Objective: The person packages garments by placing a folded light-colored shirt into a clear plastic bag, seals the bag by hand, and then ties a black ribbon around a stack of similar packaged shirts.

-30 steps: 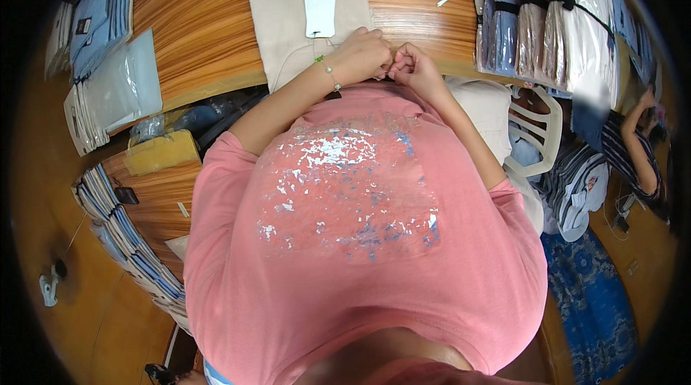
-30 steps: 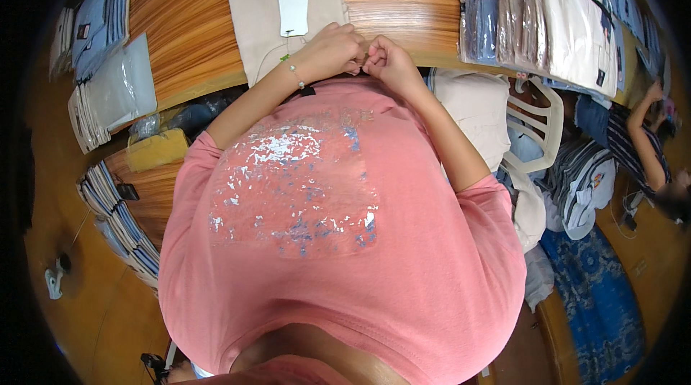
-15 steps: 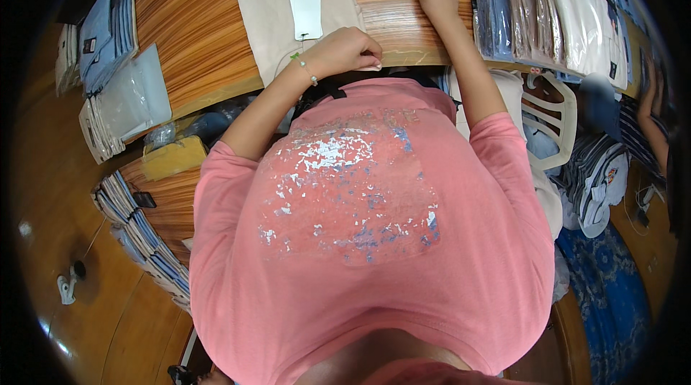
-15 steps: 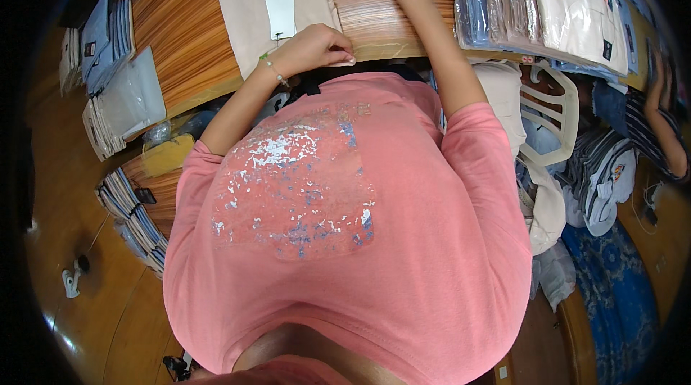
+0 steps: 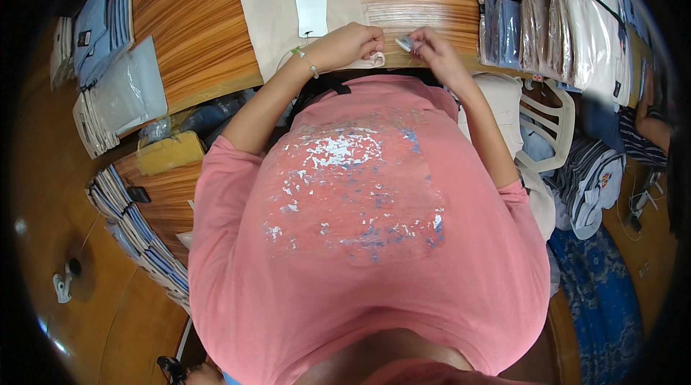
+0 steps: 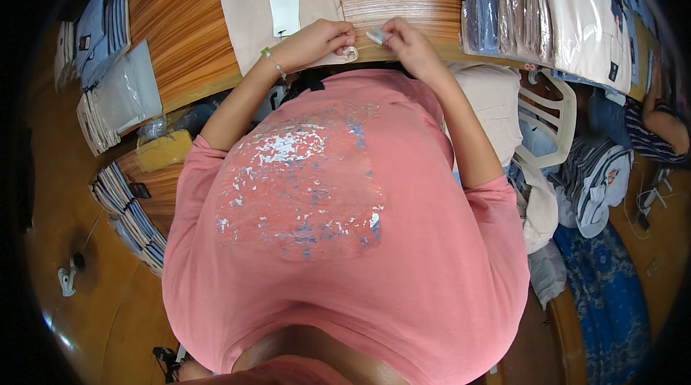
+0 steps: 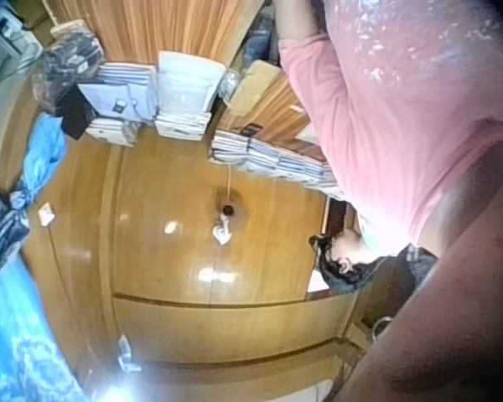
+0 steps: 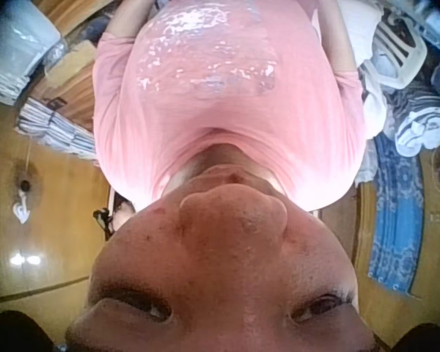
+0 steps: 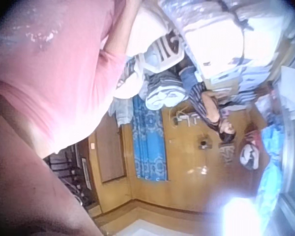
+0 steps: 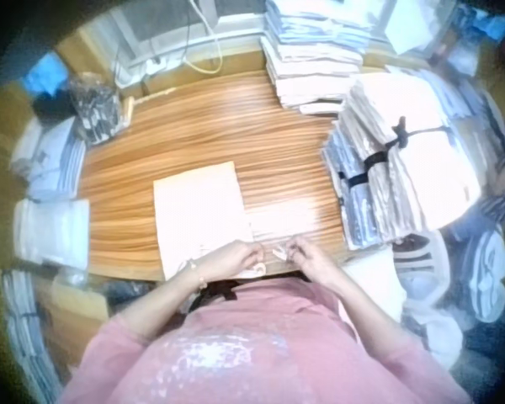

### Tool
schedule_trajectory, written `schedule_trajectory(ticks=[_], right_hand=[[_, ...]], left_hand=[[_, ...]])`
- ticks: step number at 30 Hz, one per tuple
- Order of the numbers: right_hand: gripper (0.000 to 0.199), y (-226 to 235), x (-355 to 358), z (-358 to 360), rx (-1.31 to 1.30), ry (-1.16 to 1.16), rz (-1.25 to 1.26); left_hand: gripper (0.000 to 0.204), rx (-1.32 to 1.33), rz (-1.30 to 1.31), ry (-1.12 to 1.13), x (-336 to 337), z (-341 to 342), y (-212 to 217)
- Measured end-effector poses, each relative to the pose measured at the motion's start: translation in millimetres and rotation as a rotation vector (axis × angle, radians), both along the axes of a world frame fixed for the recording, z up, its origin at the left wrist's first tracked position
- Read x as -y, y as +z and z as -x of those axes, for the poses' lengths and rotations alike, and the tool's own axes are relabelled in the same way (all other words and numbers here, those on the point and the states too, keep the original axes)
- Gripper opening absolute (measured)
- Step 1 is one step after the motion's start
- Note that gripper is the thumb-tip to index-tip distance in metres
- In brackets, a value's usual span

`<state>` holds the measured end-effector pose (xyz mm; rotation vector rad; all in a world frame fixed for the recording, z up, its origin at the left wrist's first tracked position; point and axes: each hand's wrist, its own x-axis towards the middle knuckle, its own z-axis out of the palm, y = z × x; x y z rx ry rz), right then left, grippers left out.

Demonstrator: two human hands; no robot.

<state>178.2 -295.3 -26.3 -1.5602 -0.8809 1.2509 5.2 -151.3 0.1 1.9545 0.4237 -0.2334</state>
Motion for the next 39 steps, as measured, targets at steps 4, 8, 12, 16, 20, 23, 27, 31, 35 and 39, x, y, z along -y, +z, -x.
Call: schedule_trajectory(ticks=[4, 8, 12, 16, 20, 23, 27, 31, 35, 39], right_hand=[[0.024, 3.9, 6.6, 10.4, 0.32, 0.292, 0.165], [0.022, -4.5, -2.6, 10.2, 0.264, 0.286, 0.154], [0.022, 2.4, -16.1, 6.8, 0.256, 0.357, 0.138], [0.023, 10.4, -28.0, 7.8, 0.293, 0.446, 0.15], [0.023, 8.3, -33.5, 6.2, 0.339, 0.512, 0.121], [0.024, 9.4, -36.9, 6.7, 0.334, 0.537, 0.149], [0.026, 3.9, -36.7, 5.1, 0.328, 0.543, 0.143], [0.027, 5.1, -37.0, 3.9, 0.366, 0.562, 0.141], [0.021, 4.8, -26.4, -8.7, 0.32, 0.461, 0.142], [0.019, 10.5, -16.0, -7.5, 0.227, 0.396, 0.157]], left_hand=[[0.02, -0.019, 0.077, 0.03, -1.6, -1.8, -5.1], [0.019, -0.034, 0.109, 0.034, -1.7, -3.6, -5.9], [0.019, -0.015, 0.108, 0.051, -1.9, -0.7, -4.9], [0.019, 0.012, 0.093, 0.044, -3.4, 3.2, -5.8], [0.02, 0.006, 0.097, 0.047, -2.0, 1.2, -4.2], [0.02, -0.037, 0.08, 0.046, -2.1, 0.8, -6.7], [0.021, -0.032, 0.136, 0.056, 0.6, -1.0, -9.8], [0.02, -0.015, 0.2, 0.093, 1.7, -0.6, -10.9], [0.016, 0.148, -0.267, 0.041, 0.5, 8.1, 12.0], [0.01, -0.178, -0.104, -0.28, -5.4, 38.1, 50.9]])
